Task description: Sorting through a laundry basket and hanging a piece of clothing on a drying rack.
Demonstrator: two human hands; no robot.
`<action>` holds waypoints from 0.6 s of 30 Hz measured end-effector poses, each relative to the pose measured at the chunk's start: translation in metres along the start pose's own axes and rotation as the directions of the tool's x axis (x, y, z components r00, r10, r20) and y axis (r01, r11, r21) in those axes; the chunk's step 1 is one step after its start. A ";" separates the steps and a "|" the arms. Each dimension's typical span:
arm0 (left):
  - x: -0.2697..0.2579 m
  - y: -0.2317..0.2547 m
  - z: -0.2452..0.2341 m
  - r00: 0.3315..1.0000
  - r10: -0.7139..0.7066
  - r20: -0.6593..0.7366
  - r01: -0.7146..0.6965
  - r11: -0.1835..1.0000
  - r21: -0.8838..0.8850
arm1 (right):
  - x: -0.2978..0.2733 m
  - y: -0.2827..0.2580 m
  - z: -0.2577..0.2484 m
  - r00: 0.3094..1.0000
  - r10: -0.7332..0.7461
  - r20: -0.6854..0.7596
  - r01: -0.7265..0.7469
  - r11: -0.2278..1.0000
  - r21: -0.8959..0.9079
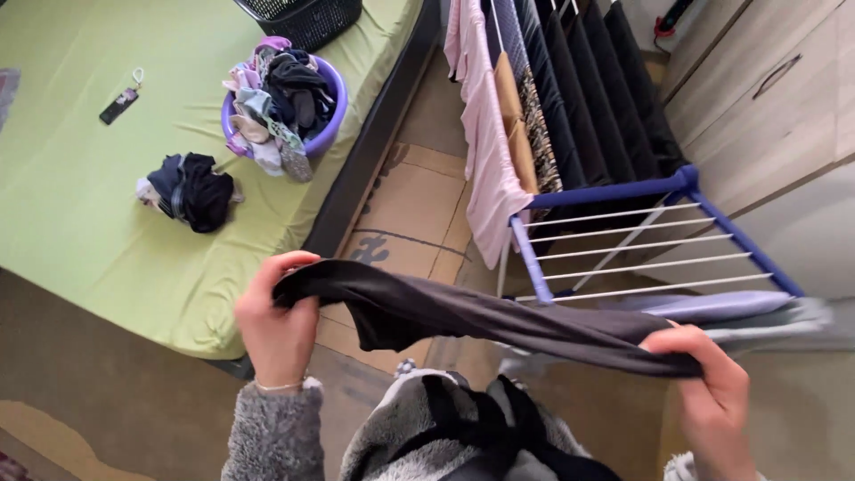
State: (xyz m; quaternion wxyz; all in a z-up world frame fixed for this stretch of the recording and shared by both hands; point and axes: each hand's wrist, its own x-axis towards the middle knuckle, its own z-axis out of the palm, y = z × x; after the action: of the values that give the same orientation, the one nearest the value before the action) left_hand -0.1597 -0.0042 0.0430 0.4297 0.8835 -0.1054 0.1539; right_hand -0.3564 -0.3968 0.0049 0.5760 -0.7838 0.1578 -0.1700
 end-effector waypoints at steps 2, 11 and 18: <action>-0.014 0.038 0.020 0.980 0.052 -0.190 -0.061 0.997 -0.045 | 0.004 0.008 -0.030 0.995 -0.087 -0.051 0.089 0.995 0.037; -0.066 0.088 0.066 0.920 -0.059 -0.388 0.063 0.998 -0.001 | 0.036 0.007 -0.087 0.995 -0.036 -0.089 0.036 0.999 -0.001; -0.056 0.037 0.058 0.986 -0.157 -0.057 0.166 0.952 0.259 | 0.082 0.019 -0.040 0.870 0.299 0.391 -0.285 0.954 -0.096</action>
State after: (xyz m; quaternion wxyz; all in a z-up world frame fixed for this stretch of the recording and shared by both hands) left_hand -0.2131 -0.0695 0.0155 0.3218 0.9354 -0.0038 0.1464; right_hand -0.3022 -0.4730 0.0046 0.6010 -0.7791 0.1561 0.0860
